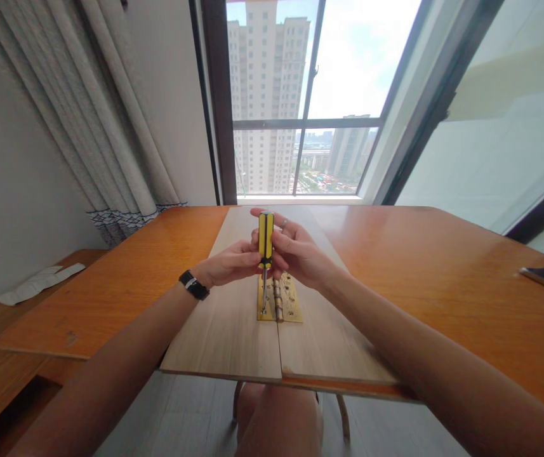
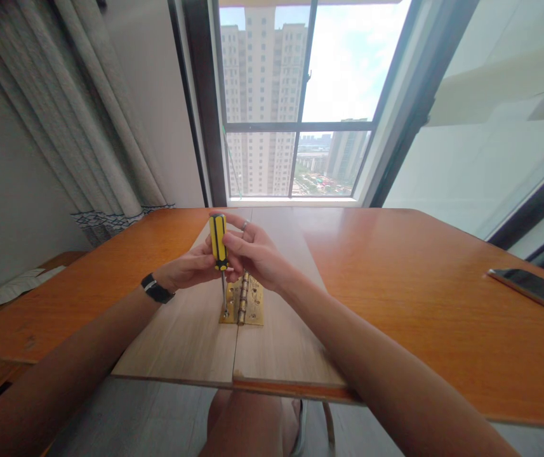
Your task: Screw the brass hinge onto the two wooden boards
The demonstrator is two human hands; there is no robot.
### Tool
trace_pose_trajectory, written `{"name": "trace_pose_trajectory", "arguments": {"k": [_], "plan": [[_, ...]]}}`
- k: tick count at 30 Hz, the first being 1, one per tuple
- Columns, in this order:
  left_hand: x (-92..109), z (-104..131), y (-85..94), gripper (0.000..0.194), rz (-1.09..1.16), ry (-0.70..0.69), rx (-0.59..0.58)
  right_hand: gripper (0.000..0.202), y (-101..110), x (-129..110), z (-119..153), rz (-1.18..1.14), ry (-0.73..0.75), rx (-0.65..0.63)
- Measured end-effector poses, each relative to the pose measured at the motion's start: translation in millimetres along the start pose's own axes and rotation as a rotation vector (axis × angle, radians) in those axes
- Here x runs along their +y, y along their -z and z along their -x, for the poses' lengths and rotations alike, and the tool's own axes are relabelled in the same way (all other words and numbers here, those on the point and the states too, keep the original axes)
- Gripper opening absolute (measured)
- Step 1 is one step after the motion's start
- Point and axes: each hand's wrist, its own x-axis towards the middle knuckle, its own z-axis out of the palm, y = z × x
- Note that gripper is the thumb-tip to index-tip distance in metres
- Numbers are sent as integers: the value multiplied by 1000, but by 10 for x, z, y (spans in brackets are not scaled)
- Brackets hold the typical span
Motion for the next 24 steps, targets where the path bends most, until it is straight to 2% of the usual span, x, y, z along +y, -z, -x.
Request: {"name": "trace_pose_trajectory", "arguments": {"k": [6,13,19,24], "plan": [[-31,-30,30,37,-92,-65,-4,50,4,3,-17,-67,-41,2],[-94,-58,75,45,-114,5,67,46,1,49,-26,10,-26,134],[-67,-30,4,43,40,-26,26,70,0,5,-9,-18,12,48],[-30,-28,1,35,48,-27,6,49,11,23,-13,-29,-36,25]]}}
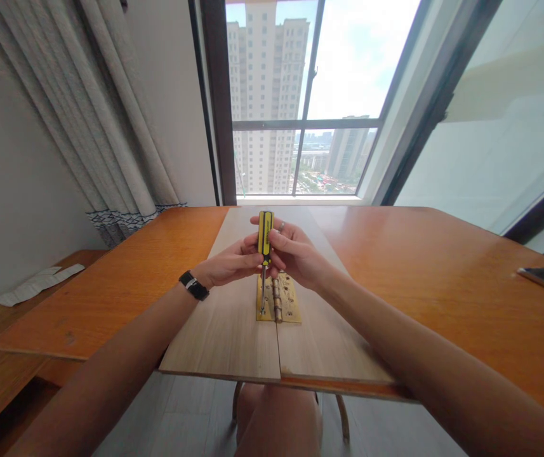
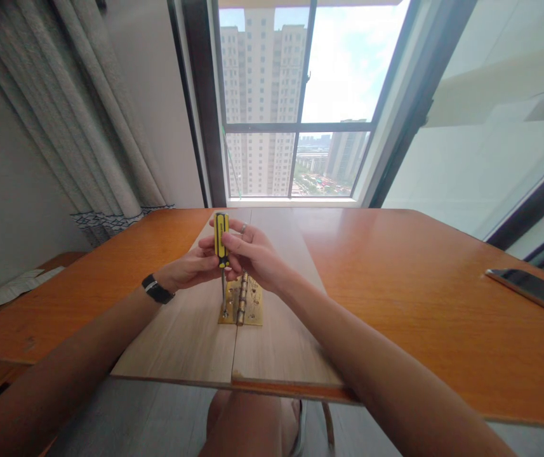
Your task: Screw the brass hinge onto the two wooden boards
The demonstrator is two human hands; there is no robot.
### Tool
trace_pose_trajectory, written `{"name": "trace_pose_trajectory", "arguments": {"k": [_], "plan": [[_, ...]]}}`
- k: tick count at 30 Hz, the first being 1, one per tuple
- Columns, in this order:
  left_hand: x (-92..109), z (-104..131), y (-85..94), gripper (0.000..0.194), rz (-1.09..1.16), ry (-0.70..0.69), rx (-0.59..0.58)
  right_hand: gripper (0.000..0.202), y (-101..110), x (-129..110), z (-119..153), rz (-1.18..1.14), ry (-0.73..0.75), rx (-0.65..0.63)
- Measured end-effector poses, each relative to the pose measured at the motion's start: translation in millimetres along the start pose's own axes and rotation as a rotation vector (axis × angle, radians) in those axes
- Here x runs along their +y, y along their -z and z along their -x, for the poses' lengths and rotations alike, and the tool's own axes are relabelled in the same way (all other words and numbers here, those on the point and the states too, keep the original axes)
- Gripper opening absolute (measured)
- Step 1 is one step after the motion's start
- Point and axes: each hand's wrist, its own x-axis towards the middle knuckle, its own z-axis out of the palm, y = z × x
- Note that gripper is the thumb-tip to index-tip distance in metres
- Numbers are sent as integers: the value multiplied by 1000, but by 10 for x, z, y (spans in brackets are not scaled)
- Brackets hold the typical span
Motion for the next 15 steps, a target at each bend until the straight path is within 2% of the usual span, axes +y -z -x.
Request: {"name": "trace_pose_trajectory", "arguments": {"k": [2,8,15], "plan": [[-6,-6,34,36,-48,-4,-5,44,4,21,-6,4,11,4],[-32,-11,83,46,-168,10,-32,46,30,55,-4,75,8,49],[-41,11,63,49,-20,32,-83,40,38,32,0,4,-17,-72]]}}
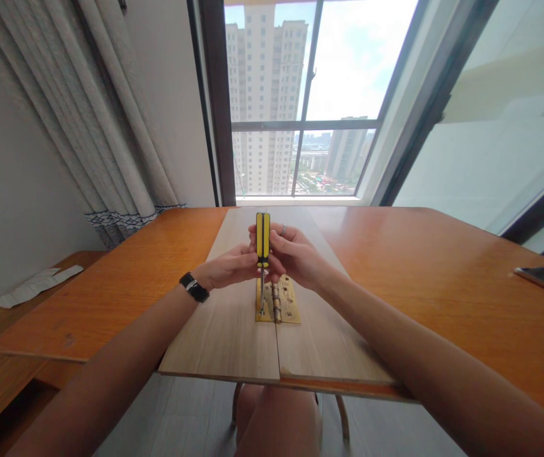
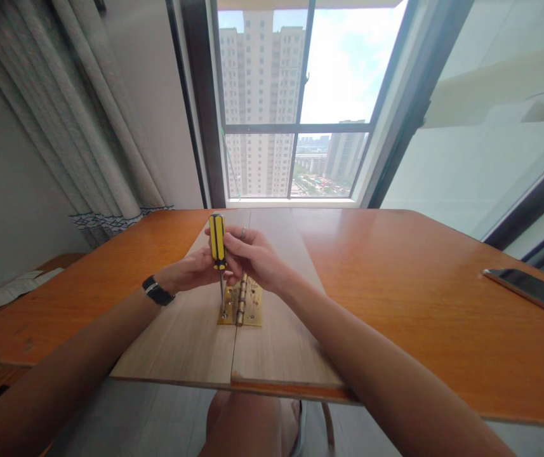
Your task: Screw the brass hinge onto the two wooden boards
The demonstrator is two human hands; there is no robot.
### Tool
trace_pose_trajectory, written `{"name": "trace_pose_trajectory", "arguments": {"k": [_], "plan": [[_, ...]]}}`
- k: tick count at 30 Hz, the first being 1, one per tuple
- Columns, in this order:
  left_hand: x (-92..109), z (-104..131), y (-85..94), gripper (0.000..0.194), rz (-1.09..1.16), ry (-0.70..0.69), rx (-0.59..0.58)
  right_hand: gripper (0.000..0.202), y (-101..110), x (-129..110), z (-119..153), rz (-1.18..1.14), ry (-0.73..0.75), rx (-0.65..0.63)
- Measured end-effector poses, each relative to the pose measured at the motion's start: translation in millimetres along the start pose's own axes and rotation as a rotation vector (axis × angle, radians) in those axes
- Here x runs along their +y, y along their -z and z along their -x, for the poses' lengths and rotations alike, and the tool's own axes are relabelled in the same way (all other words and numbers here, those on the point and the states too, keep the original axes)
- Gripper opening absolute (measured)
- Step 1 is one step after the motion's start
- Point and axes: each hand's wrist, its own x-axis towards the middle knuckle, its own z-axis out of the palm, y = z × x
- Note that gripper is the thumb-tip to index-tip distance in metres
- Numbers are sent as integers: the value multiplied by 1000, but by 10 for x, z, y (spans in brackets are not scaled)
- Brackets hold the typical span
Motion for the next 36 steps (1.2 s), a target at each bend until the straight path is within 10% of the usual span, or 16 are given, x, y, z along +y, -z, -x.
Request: {"name": "trace_pose_trajectory", "arguments": {"k": [13,36], "plan": [[-32,0,25,44,-10,43,75,50,-14,43,-22,101,7,164],[-29,-4,22,47,-66,34,17,50,-27,10,-1,75,-33,83]]}}
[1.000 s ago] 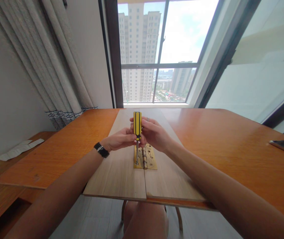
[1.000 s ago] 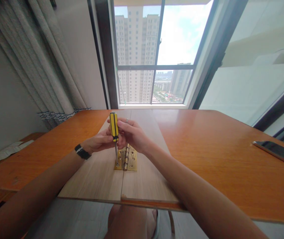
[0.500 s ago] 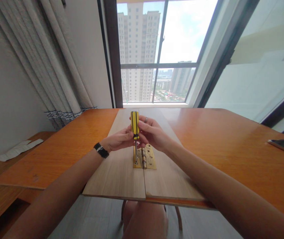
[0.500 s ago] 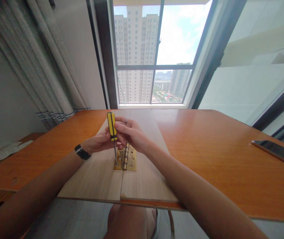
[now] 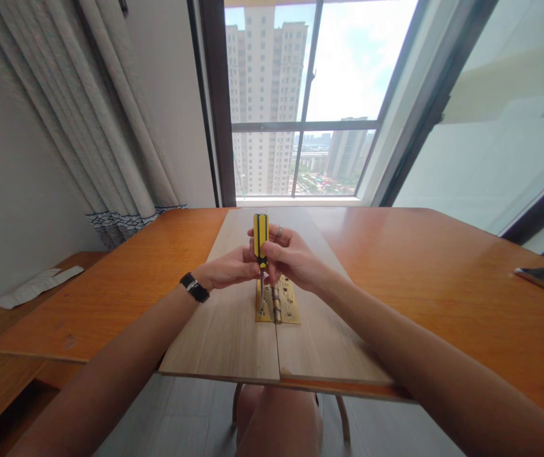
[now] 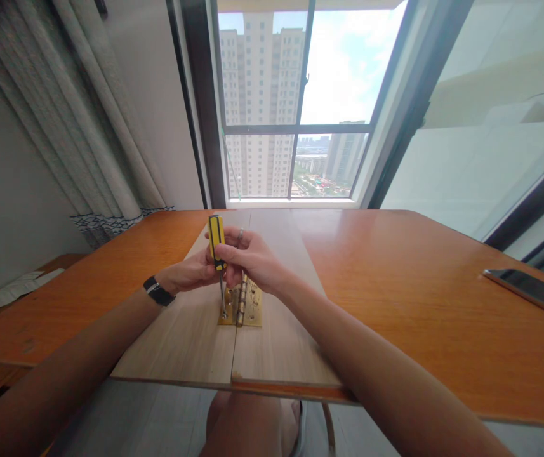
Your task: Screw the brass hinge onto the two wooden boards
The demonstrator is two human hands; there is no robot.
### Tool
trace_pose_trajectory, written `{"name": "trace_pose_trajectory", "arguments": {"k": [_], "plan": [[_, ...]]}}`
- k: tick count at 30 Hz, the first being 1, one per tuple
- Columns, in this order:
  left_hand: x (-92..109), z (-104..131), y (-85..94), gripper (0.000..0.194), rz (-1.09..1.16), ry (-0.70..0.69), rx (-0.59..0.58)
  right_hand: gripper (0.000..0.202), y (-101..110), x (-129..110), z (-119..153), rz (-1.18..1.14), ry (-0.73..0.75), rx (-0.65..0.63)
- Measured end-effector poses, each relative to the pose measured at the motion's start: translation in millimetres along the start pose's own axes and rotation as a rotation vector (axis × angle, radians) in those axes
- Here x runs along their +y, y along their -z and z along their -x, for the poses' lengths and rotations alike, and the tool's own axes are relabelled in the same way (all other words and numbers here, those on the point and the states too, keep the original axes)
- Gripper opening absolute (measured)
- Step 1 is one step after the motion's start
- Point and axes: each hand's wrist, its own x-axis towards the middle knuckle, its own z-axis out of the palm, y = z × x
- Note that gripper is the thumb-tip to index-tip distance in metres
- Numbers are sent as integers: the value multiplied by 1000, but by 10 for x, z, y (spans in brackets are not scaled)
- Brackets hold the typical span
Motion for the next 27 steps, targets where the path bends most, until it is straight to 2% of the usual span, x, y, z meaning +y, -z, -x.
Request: {"name": "trace_pose_trajectory", "arguments": {"k": [4,8,14,18,22,27], "plan": [[55,-10,-33,40,-115,-5,0,55,-11,-17,4,-81,21,-34],[49,-22,-9,40,-165,5,-12,42,-43,-21,2,-167,23,-40],[15,-12,31,44,-180,79,20,43,-33,25,-2,-67,40,17],[15,-9,32,45,-184,49,-6,48,-41,5,2,-54,64,60],[30,-15,25,45,-176,37,2,58,-52,-31,3,-99,43,25],[63,-29,-2,41,-197,-1,-19,46,-38,-42,-5,-145,-13,23]]}}
